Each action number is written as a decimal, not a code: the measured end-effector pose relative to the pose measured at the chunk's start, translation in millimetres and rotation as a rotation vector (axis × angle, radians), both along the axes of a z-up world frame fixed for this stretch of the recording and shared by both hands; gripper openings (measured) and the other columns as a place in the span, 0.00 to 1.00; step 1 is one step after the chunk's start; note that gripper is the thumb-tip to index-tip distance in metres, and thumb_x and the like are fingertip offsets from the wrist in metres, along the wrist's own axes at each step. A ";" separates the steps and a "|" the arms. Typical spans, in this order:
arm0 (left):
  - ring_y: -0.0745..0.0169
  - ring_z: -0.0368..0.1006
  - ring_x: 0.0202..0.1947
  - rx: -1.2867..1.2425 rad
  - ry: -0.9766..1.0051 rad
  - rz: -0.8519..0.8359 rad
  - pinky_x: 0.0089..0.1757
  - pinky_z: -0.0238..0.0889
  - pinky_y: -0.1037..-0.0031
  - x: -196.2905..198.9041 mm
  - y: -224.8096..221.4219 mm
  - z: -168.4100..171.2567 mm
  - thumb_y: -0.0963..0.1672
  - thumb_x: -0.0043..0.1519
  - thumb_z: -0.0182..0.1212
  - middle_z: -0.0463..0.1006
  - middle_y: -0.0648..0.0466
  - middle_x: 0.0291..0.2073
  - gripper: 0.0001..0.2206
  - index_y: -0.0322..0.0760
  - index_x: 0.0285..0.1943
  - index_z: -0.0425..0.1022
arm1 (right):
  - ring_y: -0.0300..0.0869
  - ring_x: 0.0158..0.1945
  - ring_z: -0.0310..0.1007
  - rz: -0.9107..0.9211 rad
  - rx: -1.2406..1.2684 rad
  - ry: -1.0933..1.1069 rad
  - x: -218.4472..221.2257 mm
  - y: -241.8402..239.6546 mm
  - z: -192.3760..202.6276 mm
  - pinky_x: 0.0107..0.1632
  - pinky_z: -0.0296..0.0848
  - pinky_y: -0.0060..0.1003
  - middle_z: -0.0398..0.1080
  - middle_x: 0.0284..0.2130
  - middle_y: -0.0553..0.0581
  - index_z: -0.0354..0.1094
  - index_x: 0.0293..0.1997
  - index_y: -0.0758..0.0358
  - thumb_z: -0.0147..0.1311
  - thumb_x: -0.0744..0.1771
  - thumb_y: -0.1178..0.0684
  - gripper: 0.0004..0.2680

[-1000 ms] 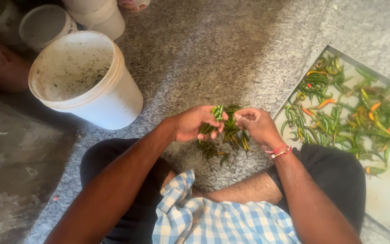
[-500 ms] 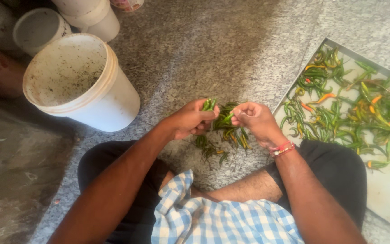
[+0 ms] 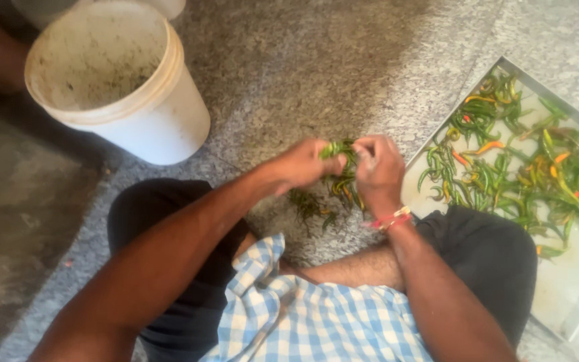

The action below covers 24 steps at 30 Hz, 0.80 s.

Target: The person sits on the floor and sorts through a pile of green chilies by hand, placing selected chilies into a white bucket while discarding stems and debris onto the floor.

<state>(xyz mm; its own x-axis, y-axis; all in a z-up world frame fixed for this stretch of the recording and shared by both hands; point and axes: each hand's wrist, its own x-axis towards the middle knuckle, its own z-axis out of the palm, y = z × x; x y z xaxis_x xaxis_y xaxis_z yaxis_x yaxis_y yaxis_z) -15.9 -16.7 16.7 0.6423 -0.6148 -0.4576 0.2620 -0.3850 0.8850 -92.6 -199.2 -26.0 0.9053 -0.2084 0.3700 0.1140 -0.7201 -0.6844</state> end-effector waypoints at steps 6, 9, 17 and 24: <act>0.71 0.55 0.13 -0.191 0.117 0.330 0.16 0.47 0.76 34.8 26.6 24.3 0.45 0.64 0.53 0.69 0.57 0.19 0.09 0.35 0.34 0.68 | 0.59 0.42 0.75 0.211 -0.248 0.323 6.7 -18.7 -22.5 0.47 0.72 0.50 0.75 0.37 0.65 0.77 0.41 0.62 0.58 0.64 0.58 0.05; 0.71 0.57 0.14 -0.203 0.172 0.314 0.16 0.48 0.76 36.4 28.4 17.7 0.44 0.64 0.52 0.71 0.56 0.20 0.07 0.33 0.39 0.67 | 0.62 0.42 0.73 0.158 -0.343 0.357 12.4 -7.7 -35.4 0.46 0.71 0.52 0.74 0.36 0.68 0.77 0.40 0.64 0.62 0.63 0.56 0.06; 0.68 0.59 0.19 0.192 0.058 0.089 0.20 0.55 0.74 16.2 11.3 -0.1 0.49 0.65 0.55 0.68 0.56 0.22 0.15 0.36 0.53 0.66 | 0.54 0.39 0.77 0.107 -0.103 0.531 10.1 -1.5 -5.9 0.44 0.73 0.47 0.77 0.35 0.63 0.76 0.38 0.61 0.62 0.65 0.52 0.05; 0.65 0.60 0.20 0.162 0.052 0.081 0.22 0.54 0.70 4.4 5.6 5.8 0.49 0.66 0.59 0.69 0.54 0.23 0.13 0.34 0.44 0.70 | 0.43 0.36 0.77 0.232 0.054 0.208 -12.6 19.2 13.2 0.42 0.75 0.39 0.77 0.33 0.58 0.75 0.39 0.63 0.63 0.65 0.55 0.05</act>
<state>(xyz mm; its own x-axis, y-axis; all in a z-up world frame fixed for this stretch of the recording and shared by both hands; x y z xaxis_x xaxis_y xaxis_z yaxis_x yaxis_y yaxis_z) -11.5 -11.0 22.5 0.6594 -0.4775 -0.5806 0.3420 -0.4972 0.7974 -105.2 -180.0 -12.8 0.9862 -0.0012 0.1658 0.1247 -0.6535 -0.7466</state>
